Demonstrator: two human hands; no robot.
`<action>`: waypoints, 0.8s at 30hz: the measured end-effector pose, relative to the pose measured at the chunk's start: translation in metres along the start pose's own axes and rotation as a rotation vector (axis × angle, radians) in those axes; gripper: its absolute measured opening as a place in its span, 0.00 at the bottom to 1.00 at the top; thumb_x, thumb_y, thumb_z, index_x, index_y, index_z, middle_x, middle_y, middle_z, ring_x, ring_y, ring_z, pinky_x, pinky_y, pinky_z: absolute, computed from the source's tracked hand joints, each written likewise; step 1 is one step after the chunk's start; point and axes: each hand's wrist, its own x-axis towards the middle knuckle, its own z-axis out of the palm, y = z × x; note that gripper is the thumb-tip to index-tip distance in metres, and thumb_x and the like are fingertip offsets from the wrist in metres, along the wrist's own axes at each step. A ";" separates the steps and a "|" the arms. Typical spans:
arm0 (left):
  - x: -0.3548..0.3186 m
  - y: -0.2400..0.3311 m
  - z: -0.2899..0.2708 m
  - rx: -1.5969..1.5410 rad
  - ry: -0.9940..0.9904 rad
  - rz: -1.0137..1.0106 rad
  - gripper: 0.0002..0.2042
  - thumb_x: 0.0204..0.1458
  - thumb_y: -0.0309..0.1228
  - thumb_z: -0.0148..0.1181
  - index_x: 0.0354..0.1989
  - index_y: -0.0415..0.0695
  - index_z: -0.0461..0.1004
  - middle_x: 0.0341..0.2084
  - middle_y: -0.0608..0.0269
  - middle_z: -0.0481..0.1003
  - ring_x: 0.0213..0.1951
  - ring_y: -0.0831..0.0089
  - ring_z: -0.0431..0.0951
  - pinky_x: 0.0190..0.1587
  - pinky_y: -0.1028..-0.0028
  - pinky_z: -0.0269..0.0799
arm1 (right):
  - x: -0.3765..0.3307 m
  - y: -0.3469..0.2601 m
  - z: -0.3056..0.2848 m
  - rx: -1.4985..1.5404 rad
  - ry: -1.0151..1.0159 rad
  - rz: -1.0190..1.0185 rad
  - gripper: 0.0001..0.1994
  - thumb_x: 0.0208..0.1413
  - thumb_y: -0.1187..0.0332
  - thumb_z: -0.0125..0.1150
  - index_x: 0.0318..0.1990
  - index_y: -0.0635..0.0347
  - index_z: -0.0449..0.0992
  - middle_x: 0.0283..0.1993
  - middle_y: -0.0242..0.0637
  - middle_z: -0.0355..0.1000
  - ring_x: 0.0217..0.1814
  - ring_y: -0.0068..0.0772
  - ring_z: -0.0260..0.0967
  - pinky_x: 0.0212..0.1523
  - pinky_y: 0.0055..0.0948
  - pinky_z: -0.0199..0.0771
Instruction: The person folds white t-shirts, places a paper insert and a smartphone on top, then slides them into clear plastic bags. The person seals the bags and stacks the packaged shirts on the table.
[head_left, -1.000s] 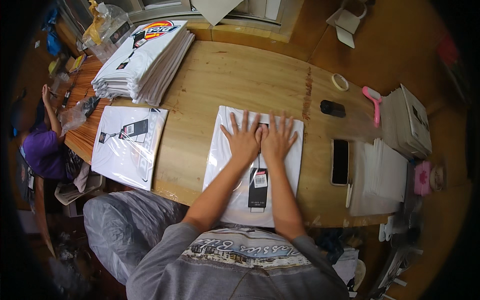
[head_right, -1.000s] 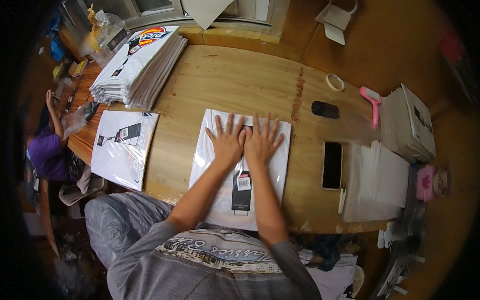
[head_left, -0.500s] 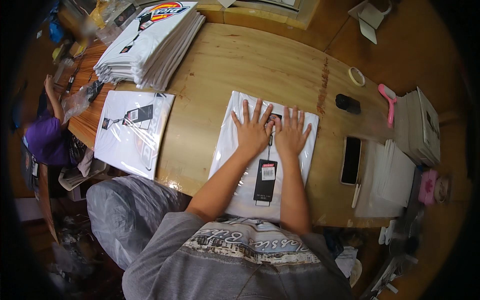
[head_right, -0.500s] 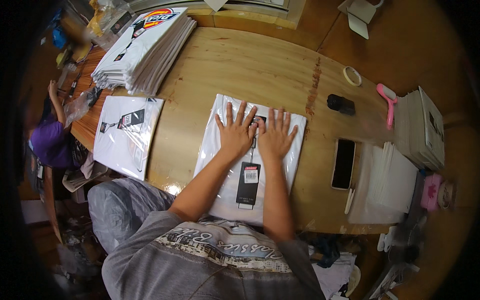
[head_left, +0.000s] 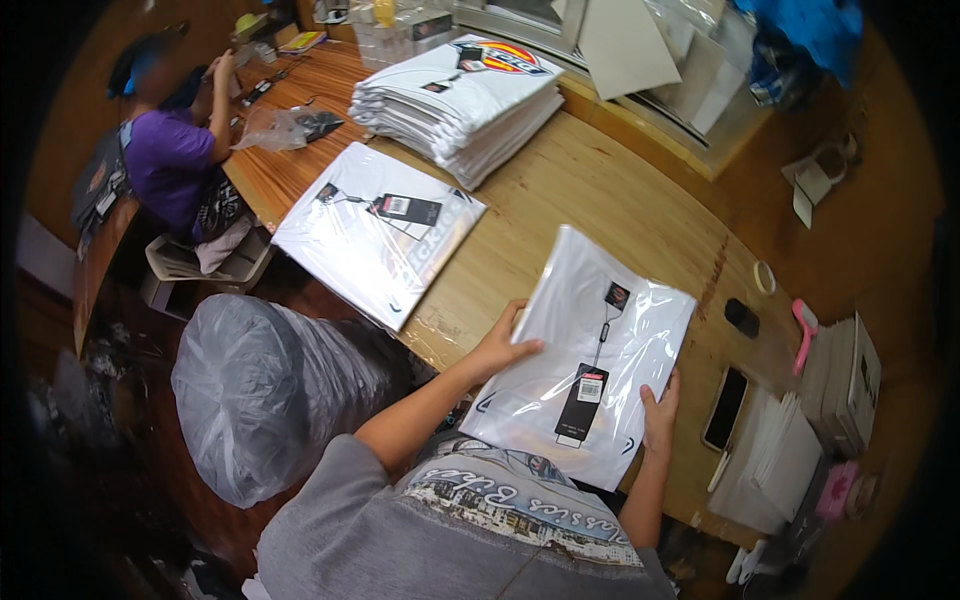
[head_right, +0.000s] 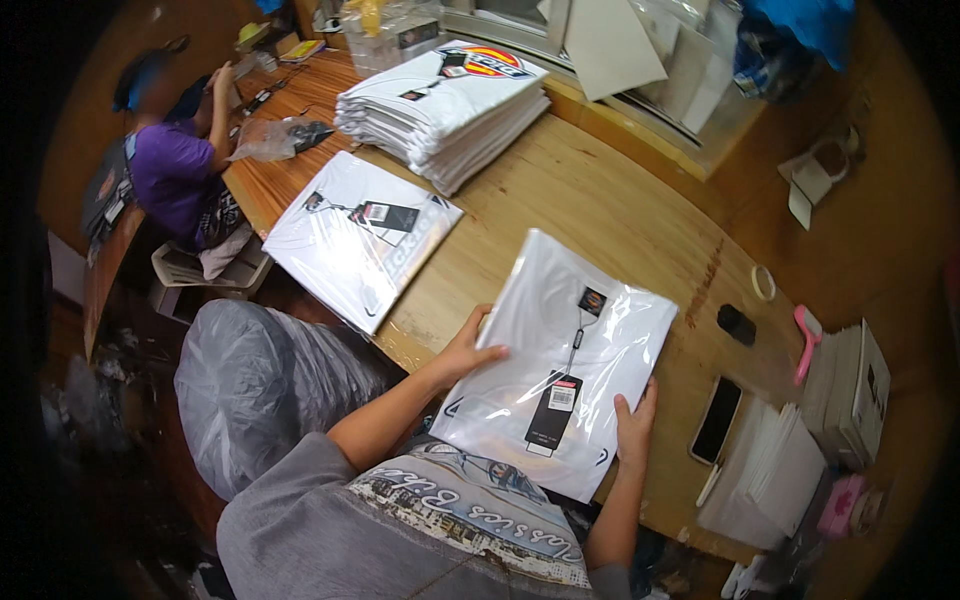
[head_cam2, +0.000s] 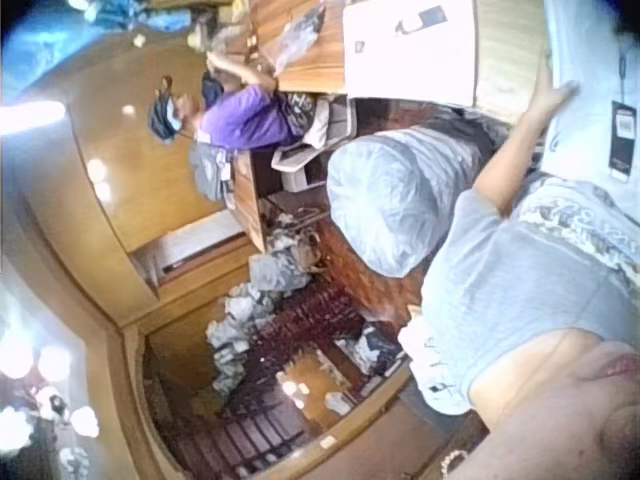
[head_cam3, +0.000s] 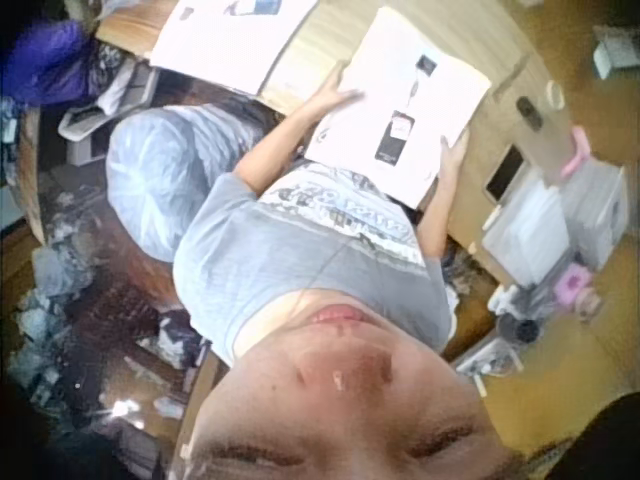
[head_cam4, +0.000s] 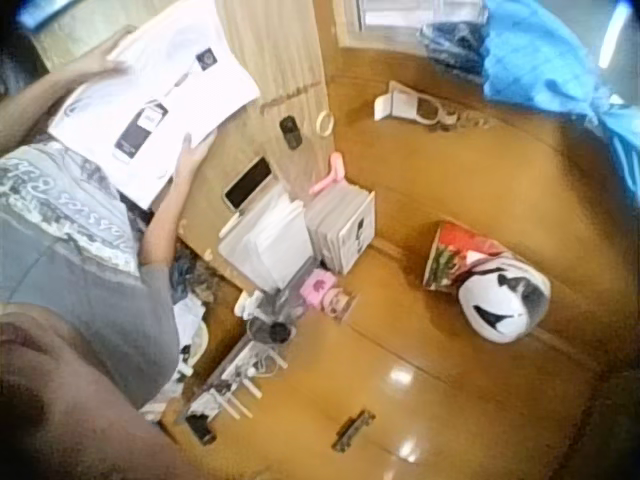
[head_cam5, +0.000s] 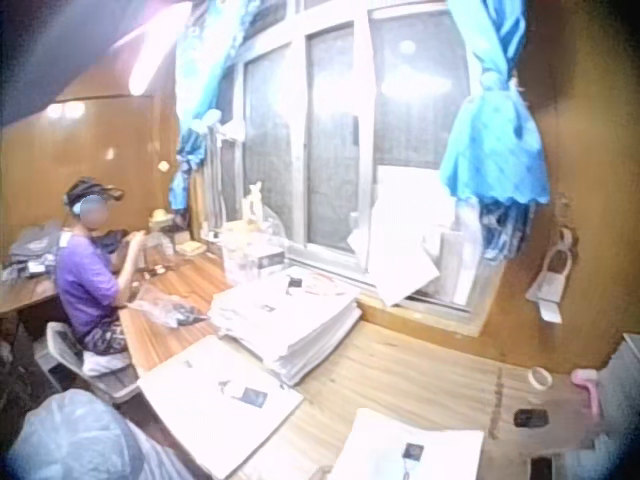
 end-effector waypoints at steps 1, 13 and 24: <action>-0.013 -0.002 -0.011 0.019 0.143 -0.038 0.29 0.38 0.31 0.62 0.49 0.38 0.56 0.42 0.56 0.64 0.45 0.67 0.65 0.47 0.73 0.61 | 0.002 -0.021 0.013 -0.054 -0.053 -0.066 0.27 0.44 0.83 0.48 0.54 0.67 0.50 0.50 0.43 0.59 0.52 0.32 0.56 0.53 0.26 0.52; -0.054 0.057 -0.210 -0.228 0.910 0.481 0.26 0.43 0.21 0.53 0.52 0.39 0.51 0.45 0.55 0.63 0.44 0.64 0.66 0.47 0.69 0.62 | 0.115 -0.148 0.198 0.147 -0.632 -0.182 0.16 0.51 0.75 0.46 0.49 0.69 0.61 0.44 0.43 0.65 0.41 0.26 0.65 0.42 0.22 0.66; 0.004 0.176 -0.252 1.493 0.957 -0.127 0.18 0.45 0.44 0.50 0.25 0.37 0.71 0.25 0.45 0.71 0.30 0.51 0.70 0.31 0.59 0.64 | 0.240 -0.121 0.332 0.573 -0.354 0.248 0.08 0.49 0.75 0.48 0.36 0.70 0.66 0.31 0.39 0.66 0.31 0.29 0.64 0.36 0.25 0.68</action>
